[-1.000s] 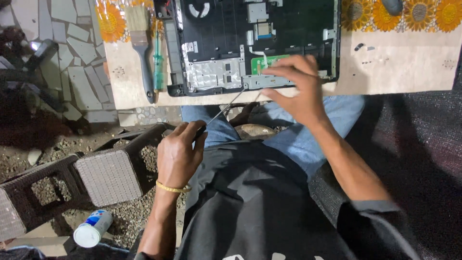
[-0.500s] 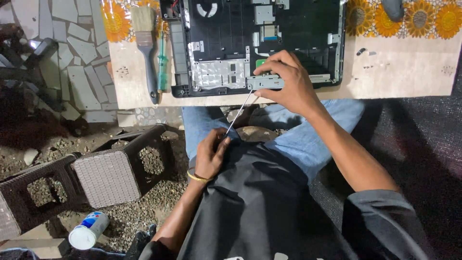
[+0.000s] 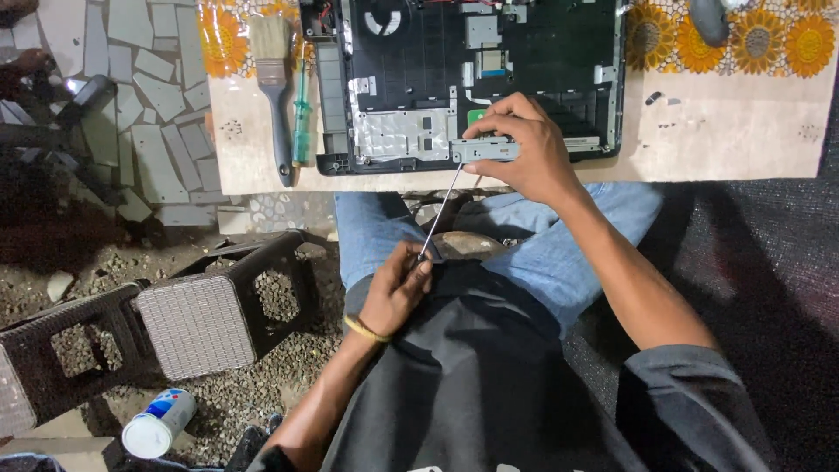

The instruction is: The person is disassembling a laptop, specifically removing an internal metal bracket using a screwdriver.

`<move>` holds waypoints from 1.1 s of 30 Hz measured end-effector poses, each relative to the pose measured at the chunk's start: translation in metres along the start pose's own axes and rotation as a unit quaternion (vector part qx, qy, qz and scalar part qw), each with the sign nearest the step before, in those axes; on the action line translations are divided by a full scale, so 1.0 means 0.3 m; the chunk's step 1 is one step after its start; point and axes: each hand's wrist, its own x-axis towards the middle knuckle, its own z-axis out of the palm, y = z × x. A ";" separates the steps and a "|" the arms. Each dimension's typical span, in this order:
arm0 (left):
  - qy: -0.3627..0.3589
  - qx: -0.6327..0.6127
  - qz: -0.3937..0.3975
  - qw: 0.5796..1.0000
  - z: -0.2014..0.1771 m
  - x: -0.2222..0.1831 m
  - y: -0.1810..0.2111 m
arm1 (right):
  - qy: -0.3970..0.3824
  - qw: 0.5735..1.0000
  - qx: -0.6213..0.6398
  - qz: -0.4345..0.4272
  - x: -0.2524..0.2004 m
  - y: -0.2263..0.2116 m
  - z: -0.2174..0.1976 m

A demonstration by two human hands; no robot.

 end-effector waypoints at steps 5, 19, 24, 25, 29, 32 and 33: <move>0.050 -0.067 -0.004 0.996 0.072 -0.011 -0.034 | 0.018 1.000 -0.007 -0.019 -0.004 0.017 0.014; 0.095 0.212 0.039 0.972 -0.005 -0.106 0.037 | 0.051 0.988 -0.079 -0.121 -0.023 0.054 0.059; 0.097 0.177 0.043 0.978 0.008 -0.076 0.030 | 0.053 0.986 -0.071 -0.139 -0.015 0.039 0.048; 0.090 0.154 0.038 0.983 0.007 -0.067 0.019 | 0.053 0.987 -0.069 -0.131 -0.015 0.038 0.045; 0.075 0.103 0.026 0.991 -0.002 -0.040 -0.036 | 0.046 0.990 -0.061 -0.120 -0.015 0.023 0.042; 0.072 0.127 0.033 0.989 -0.015 0.006 -0.073 | 0.044 0.992 -0.048 -0.104 -0.010 0.018 0.037; 0.070 0.127 0.035 0.989 -0.028 0.026 -0.080 | 0.046 0.992 -0.050 -0.104 -0.009 0.020 0.039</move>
